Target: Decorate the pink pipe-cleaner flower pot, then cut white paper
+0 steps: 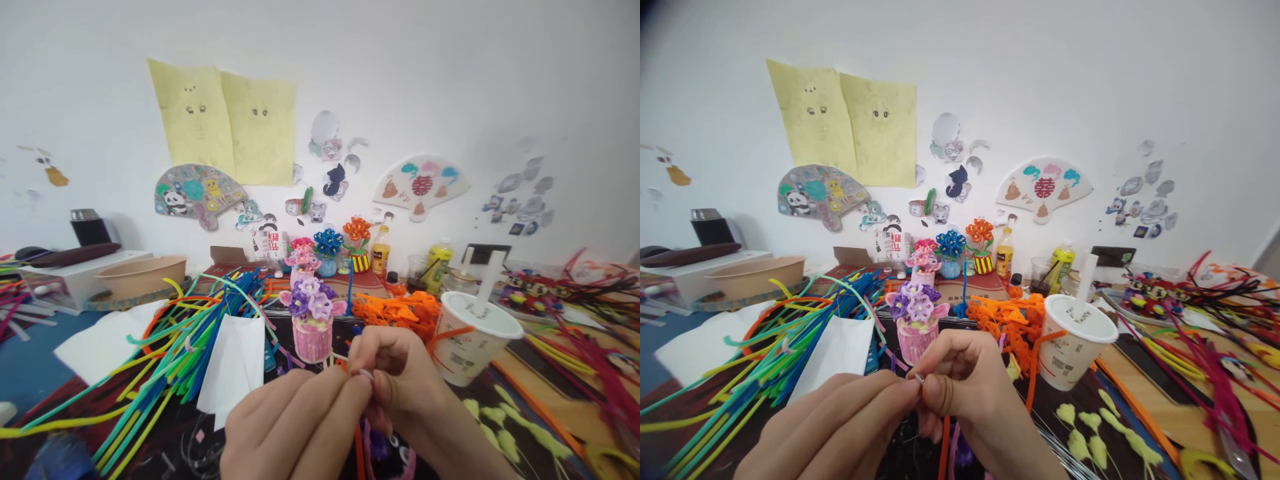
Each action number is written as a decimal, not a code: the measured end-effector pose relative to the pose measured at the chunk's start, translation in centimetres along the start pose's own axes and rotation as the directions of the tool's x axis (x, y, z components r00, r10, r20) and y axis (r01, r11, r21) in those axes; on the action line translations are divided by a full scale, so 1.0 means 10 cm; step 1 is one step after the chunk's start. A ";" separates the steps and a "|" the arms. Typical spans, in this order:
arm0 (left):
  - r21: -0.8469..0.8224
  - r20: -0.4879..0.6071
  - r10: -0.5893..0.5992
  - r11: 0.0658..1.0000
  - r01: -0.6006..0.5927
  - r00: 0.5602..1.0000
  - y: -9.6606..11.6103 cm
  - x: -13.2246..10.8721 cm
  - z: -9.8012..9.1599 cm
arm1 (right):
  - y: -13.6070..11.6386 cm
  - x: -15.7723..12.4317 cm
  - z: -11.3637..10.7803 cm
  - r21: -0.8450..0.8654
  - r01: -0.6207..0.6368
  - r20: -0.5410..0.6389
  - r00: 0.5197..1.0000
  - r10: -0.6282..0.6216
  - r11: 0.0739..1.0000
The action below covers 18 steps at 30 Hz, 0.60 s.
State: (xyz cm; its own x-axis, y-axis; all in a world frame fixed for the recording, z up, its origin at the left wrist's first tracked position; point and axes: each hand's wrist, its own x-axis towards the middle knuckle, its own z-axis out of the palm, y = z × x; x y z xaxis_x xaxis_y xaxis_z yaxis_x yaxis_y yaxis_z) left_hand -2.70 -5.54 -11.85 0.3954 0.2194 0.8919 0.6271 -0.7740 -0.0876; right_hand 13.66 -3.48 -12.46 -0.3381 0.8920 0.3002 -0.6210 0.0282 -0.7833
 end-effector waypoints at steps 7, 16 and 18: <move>0.027 -0.025 -0.032 0.999 0.033 0.999 0.00 -0.11 0.07 | 0.01 0.00 0.01 0.067 -0.007 0.032 0.999 0.005 0.998; 0.057 -0.083 -0.045 0.997 0.050 0.996 0.05 -0.13 0.14 | 0.03 0.00 0.00 0.093 -0.002 0.034 0.999 -0.001 0.996; 0.069 -0.104 -0.051 0.996 0.058 0.993 0.07 -0.12 0.14 | 0.04 0.00 -0.01 0.097 0.001 0.039 0.999 -0.005 0.995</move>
State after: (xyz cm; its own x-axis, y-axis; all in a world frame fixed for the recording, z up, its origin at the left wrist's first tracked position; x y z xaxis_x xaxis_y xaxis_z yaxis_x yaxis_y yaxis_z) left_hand -1.80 -5.53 -13.63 0.2912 0.1959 0.9364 0.6941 -0.7169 -0.0659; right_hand 13.48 -3.42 -12.81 -0.3622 0.8735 0.3253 -0.6874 -0.0147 -0.7261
